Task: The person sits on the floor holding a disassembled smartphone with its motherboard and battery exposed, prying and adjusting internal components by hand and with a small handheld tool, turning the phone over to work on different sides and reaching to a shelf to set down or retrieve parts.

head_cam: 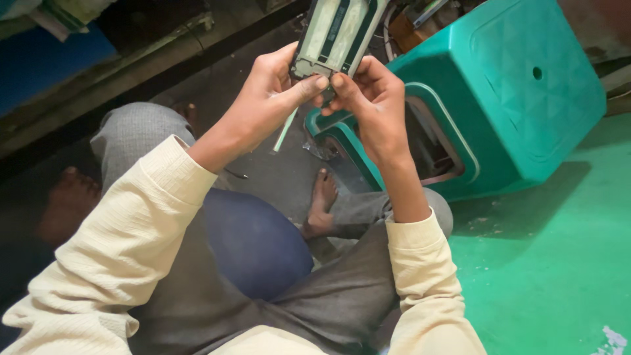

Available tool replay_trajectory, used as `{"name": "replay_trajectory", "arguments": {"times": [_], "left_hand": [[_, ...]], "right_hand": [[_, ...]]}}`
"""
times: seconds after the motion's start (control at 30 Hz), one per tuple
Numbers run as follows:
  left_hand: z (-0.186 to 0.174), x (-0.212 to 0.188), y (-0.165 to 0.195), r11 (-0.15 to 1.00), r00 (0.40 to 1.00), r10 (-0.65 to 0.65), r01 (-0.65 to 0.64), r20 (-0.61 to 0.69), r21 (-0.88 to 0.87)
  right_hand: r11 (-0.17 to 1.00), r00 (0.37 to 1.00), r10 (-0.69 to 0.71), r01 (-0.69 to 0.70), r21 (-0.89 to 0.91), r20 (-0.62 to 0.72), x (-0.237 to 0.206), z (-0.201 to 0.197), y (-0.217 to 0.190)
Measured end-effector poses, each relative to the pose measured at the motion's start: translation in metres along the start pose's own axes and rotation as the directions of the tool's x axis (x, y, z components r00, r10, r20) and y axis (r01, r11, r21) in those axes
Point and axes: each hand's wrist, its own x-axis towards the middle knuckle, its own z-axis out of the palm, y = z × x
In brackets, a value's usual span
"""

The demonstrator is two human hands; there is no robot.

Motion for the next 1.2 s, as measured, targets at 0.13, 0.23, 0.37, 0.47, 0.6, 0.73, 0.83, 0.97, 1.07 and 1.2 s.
{"name": "replay_trajectory", "arguments": {"times": [0.13, 0.23, 0.37, 0.47, 0.6, 0.73, 0.83, 0.97, 1.07, 1.2], "left_hand": [[-0.001, 0.001, 0.002, 0.999, 1.000, 0.020, -0.020, 0.002, -0.029], [-0.001, 0.001, 0.003, 0.999, 1.000, 0.018, -0.018, 0.001, -0.030], [-0.001, 0.001, 0.005, 1.000, 1.000, -0.001, 0.001, 0.002, -0.021], [0.000, 0.000, 0.007, 1.000, 1.000, -0.008, 0.008, 0.009, -0.010], [0.000, -0.001, 0.010, 1.000, 1.000, -0.007, 0.007, 0.020, -0.008], [0.000, -0.003, 0.012, 0.998, 0.996, 0.061, -0.061, 0.066, -0.008], [0.002, -0.003, 0.013, 0.996, 0.995, 0.076, -0.079, 0.058, 0.040], [0.004, -0.004, 0.016, 0.985, 0.997, 0.071, -0.074, 0.023, 0.157], [0.005, -0.006, 0.022, 0.881, 0.984, 0.178, -0.170, 0.024, 0.441], [0.005, -0.006, 0.028, 0.764, 0.956, 0.287, -0.266, 0.060, 0.588]], "right_hand": [[1.000, 1.000, 0.004, -0.004, -0.026, 0.012, 0.000, -0.002, -0.006], [0.999, 1.000, 0.021, -0.021, -0.038, 0.018, 0.000, -0.005, -0.009], [0.998, 0.999, 0.033, -0.030, -0.054, 0.039, 0.000, -0.009, -0.011], [0.998, 0.998, 0.041, -0.040, -0.043, 0.040, 0.000, -0.011, -0.010], [0.998, 0.997, 0.057, -0.056, -0.027, 0.046, -0.001, -0.013, -0.010], [0.998, 0.995, 0.060, -0.060, 0.009, 0.077, -0.001, -0.015, -0.011], [0.994, 0.991, 0.077, -0.084, 0.064, 0.105, 0.000, -0.018, -0.014], [0.984, 0.987, 0.113, -0.127, 0.124, 0.115, 0.000, -0.020, -0.014], [0.987, 0.987, 0.116, -0.127, 0.095, 0.112, 0.001, -0.019, -0.010], [0.983, 0.984, 0.133, -0.146, 0.114, 0.117, 0.001, -0.018, -0.006]]}}
